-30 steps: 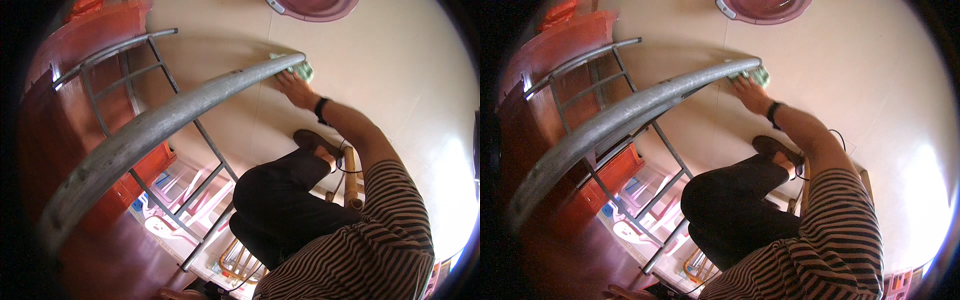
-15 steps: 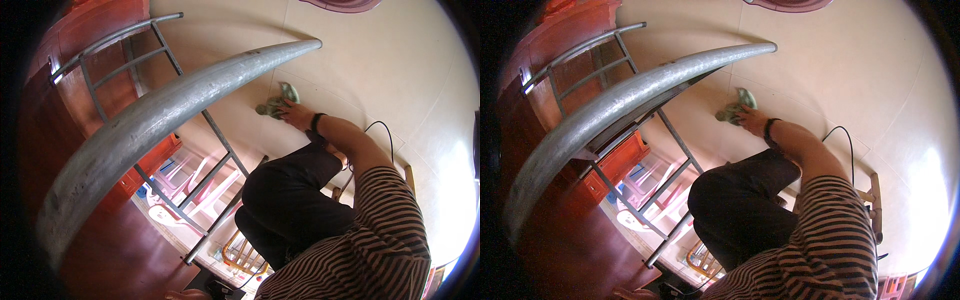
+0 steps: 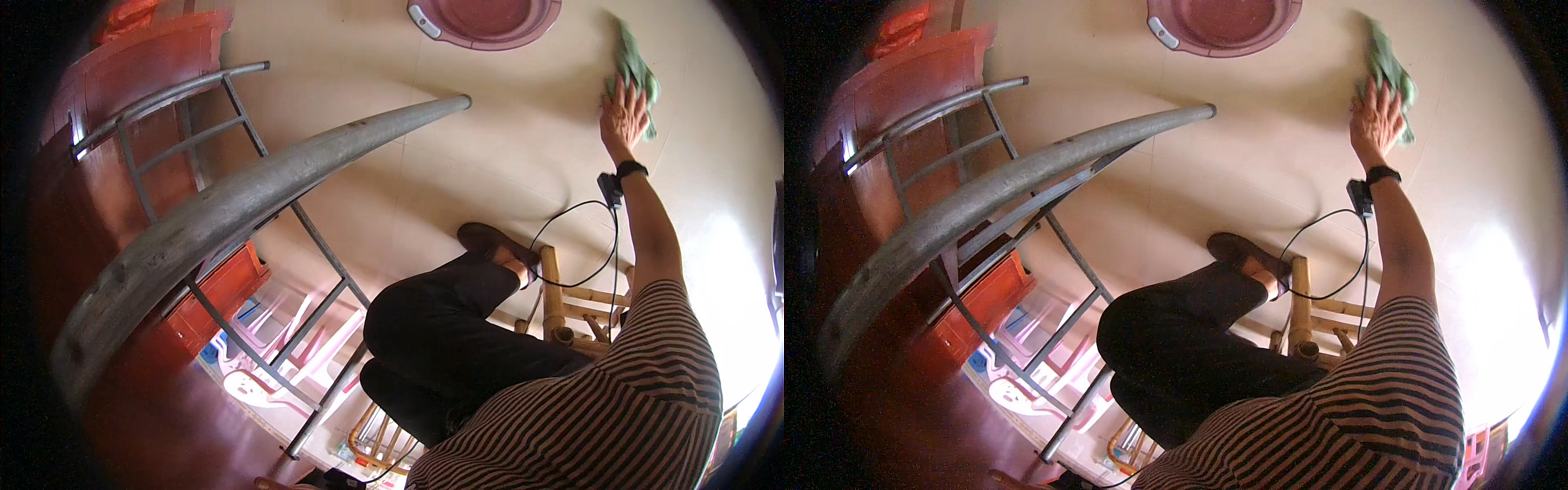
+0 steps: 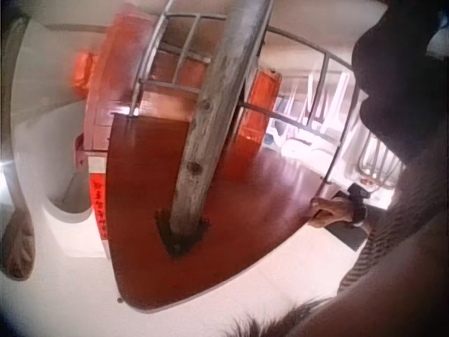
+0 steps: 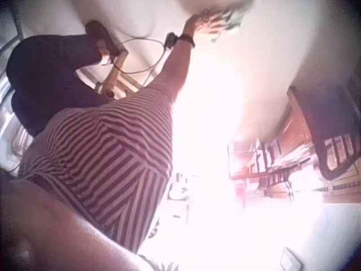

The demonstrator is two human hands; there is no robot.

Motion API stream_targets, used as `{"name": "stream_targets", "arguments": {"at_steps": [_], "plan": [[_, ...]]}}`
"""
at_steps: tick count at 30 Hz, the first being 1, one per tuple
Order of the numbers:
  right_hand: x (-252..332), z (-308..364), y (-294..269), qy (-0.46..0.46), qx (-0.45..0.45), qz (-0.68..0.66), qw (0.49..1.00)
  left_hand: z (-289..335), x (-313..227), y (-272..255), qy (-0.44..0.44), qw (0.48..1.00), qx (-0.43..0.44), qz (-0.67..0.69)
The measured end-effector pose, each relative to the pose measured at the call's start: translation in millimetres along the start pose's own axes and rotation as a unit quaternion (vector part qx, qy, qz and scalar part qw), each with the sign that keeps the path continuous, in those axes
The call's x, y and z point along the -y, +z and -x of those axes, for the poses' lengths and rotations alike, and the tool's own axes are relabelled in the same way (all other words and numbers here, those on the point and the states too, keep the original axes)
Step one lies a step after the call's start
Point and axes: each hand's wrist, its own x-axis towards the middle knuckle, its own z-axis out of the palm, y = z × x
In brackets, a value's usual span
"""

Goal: The person cleans a table by first soaking and wringing a cloth in a basin, then using it to wipe the legs and the underside of the tabletop, and finally wiping the top surface.

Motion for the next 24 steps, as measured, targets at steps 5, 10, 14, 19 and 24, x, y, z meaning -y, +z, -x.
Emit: {"name": "stream_targets", "arguments": {"at_steps": [5,10,14,19,24], "plan": [[-1.7,75.8,-1.8,0.136,0.094,0.037,0.986,-2.3,-15.1,5.3,-0.062,0.998,0.019,-0.004],[82.7,165.2,-58.1,-0.163,0.304,-0.108,0.932,-3.8,-2.7,-1.4,0.012,0.999,0.015,-0.031],[106.3,137.1,-60.9,-0.493,0.289,-0.129,0.810,-4.9,15.7,-9.6,-0.051,0.991,0.034,-0.116],[62.5,46.9,-7.4,-0.368,0.162,-0.044,0.915,-4.6,28.3,-16.1,0.005,0.996,0.030,-0.087],[-56.2,5.4,-7.4,0.134,0.107,0.024,0.985,-3.7,16.5,-11.8,0.030,0.994,0.023,-0.102]]}}
